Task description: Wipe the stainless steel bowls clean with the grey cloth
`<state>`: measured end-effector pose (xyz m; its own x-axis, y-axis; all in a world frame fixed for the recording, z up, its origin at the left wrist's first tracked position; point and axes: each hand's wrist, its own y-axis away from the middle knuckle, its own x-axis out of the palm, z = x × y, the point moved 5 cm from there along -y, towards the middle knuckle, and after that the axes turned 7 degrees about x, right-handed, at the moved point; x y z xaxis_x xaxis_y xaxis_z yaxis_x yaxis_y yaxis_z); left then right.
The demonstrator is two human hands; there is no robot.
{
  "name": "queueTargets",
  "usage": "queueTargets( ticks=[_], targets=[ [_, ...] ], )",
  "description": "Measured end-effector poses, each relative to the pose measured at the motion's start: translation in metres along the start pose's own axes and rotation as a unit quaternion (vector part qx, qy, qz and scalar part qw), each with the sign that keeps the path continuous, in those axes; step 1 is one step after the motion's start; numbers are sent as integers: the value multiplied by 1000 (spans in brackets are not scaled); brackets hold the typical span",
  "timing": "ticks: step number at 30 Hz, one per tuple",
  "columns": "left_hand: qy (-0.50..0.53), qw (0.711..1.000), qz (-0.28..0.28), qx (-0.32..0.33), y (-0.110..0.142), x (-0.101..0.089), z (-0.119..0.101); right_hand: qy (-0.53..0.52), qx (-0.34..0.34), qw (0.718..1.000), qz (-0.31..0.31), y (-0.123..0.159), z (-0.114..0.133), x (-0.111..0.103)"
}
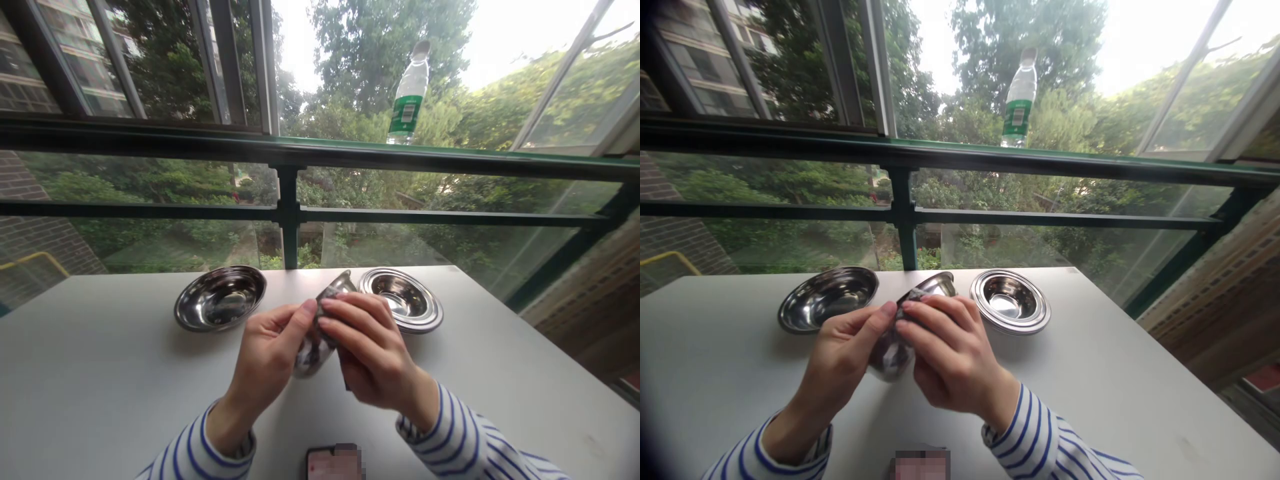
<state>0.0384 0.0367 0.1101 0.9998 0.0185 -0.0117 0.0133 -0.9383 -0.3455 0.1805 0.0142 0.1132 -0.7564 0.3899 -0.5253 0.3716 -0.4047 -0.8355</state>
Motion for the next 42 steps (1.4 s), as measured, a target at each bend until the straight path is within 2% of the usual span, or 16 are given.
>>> queueTargets(
  ticks=[4,5,7,10,12,14,17,20,24,29,31,34,36,37,39,42],
  targets=[
    [-9,999,18,-26,0,1,6,-36,184,981,-56,1,-34,-2],
    [-9,999,28,-31,-1,1,7,-38,206,976,-63,2,-36,-3],
    [-7,999,34,-27,-1,0,7,-28,168,984,-51,0,-25,-4],
    [0,999,38,-9,-1,-1,5,-12,40,999,3,-3,1,-3],
    [2,999,33,-7,-2,-3,7,-21,40,999,5,-3,0,-3],
    [-1,999,27,-16,-3,-4,10,-43,127,991,-21,-2,-18,-3],
    [8,999,28,-43,-5,-5,16,-86,284,954,-36,3,-50,1],
    [48,995,33,-81,-7,-5,19,-108,338,934,-26,6,-62,5],
    [94,988,40,-119,-9,-7,20,-108,339,934,-29,6,-60,3],
    [105,985,49,-127,-15,-12,21,-109,318,941,-43,4,-54,0],
    [102,985,63,-127,-15,-11,21,-101,273,956,-41,1,-44,-2],
    [100,983,86,-131,-13,-8,22,-58,155,986,-2,-4,-20,-3],
    [110,979,98,-138,-12,-8,22,-37,85,995,23,-4,-10,-2],
    [119,978,98,-143,-13,-9,23,-38,70,997,25,-3,-10,-1],
    [142,975,72,-155,-17,-16,24,-54,97,994,2,-2,-21,-1],
    [195,967,-9,-166,-24,-30,27,-82,193,977,-32,1,-43,0]
  ],
)
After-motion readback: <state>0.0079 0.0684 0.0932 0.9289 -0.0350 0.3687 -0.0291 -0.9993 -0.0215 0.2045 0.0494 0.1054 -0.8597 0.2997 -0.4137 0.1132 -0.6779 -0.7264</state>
